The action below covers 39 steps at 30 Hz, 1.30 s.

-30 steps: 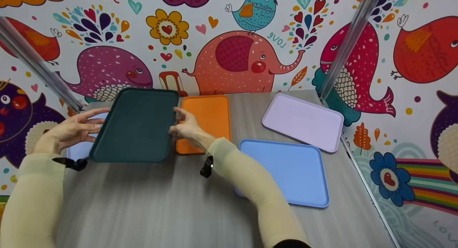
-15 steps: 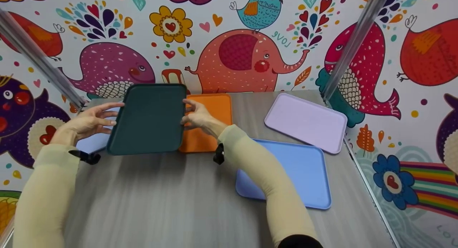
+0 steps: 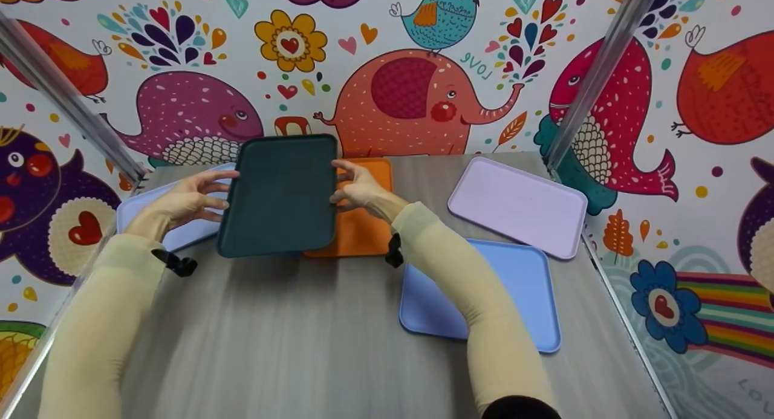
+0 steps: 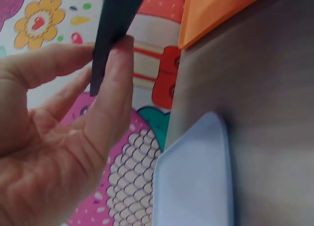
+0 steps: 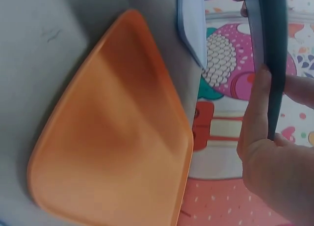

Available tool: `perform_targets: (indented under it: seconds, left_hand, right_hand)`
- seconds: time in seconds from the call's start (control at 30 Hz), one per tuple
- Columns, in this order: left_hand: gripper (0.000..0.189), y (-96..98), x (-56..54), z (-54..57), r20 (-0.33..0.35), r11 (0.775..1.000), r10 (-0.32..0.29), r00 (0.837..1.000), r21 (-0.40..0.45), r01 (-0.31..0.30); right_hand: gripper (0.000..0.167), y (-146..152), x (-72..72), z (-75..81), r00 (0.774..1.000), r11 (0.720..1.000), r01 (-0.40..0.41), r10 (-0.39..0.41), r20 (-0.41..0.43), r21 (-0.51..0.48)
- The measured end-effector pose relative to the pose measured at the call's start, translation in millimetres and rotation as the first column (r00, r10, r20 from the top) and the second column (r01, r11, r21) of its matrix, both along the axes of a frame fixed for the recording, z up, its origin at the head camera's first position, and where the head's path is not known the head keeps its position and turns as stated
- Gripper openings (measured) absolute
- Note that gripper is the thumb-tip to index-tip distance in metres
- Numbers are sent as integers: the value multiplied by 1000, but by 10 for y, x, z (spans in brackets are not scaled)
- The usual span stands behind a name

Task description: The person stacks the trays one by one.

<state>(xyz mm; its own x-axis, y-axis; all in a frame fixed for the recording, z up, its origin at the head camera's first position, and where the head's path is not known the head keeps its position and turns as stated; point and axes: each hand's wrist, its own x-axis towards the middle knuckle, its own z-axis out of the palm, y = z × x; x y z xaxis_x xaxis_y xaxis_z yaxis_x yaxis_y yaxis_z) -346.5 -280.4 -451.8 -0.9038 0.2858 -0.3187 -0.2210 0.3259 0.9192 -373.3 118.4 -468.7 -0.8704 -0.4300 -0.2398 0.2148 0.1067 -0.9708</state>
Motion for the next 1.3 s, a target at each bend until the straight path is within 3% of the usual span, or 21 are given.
perform_targets:
  seconds: [0.67,0.97,1.3]
  left_hand:
    - [83,731,-282,-538,-23,999,50,998,-6,-51]
    - [84,1096,-337,-739,-16,996,93,996,0,-93]
    - [73,1362,-365,-904,-100,987,144,985,-53,-150]
  right_hand:
    - [90,610,-132,-386,995,987,86,-79,-60,139]
    - [89,803,-168,-565,989,963,137,-119,-87,233]
    - [85,880,-216,-712,979,950,198,-179,-96,242]
